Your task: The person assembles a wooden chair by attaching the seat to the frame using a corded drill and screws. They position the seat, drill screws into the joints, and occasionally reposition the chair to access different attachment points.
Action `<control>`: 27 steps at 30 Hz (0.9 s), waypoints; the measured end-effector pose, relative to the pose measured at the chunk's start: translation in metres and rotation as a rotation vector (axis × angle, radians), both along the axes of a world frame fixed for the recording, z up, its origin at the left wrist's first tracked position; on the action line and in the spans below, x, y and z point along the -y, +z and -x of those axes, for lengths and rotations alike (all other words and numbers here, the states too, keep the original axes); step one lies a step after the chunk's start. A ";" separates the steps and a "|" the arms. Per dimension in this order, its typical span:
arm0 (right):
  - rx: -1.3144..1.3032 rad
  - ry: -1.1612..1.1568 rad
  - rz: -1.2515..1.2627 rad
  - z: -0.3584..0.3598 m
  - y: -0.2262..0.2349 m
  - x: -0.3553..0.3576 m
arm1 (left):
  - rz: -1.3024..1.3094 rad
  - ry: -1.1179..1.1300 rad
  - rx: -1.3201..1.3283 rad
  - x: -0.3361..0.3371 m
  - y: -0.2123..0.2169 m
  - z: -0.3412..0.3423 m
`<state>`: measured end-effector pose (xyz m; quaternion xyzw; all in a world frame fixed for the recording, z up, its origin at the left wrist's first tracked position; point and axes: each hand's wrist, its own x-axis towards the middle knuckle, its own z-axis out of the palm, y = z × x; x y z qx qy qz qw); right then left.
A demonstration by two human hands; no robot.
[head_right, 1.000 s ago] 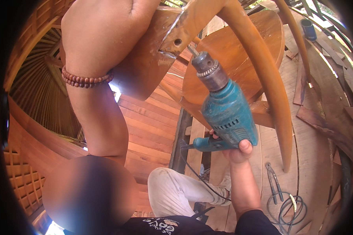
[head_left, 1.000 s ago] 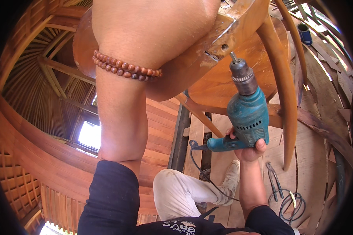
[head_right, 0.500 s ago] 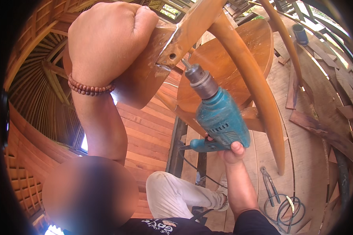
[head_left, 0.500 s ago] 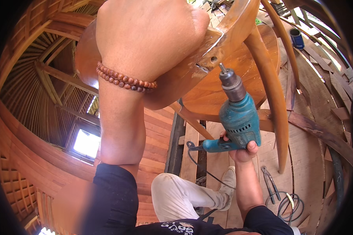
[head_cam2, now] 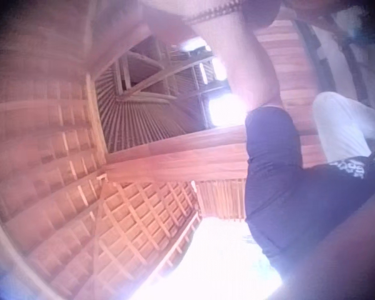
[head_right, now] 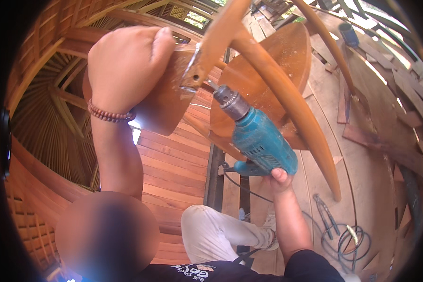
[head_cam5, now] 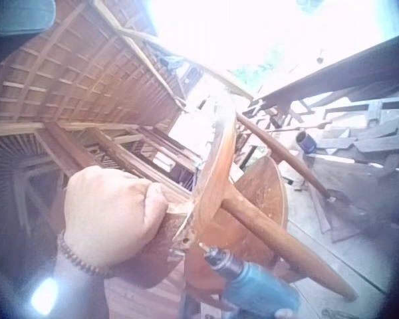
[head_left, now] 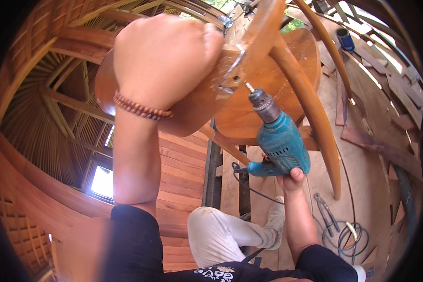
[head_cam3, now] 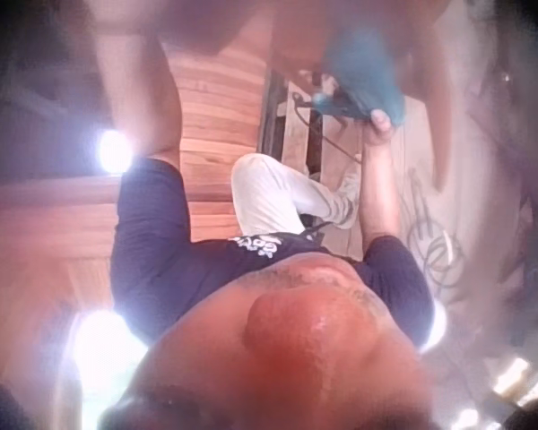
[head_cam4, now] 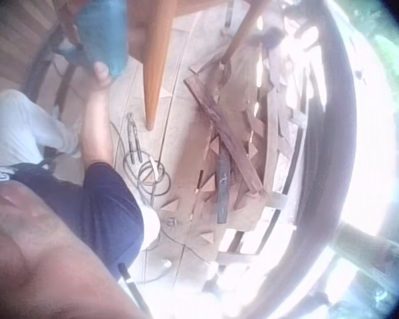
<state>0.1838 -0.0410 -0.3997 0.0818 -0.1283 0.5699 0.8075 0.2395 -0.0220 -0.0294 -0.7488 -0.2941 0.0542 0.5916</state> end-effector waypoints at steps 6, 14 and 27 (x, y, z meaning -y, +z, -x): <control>-0.020 -0.005 0.077 -0.005 -0.018 0.022 | 0.108 0.119 0.004 0.009 0.008 -0.007; -0.108 0.033 0.101 -0.003 -0.010 0.019 | 0.259 -0.020 -0.291 -0.010 0.015 -0.021; -0.085 0.025 -0.024 -0.015 0.000 0.007 | 0.260 0.090 -0.098 -0.014 0.012 -0.015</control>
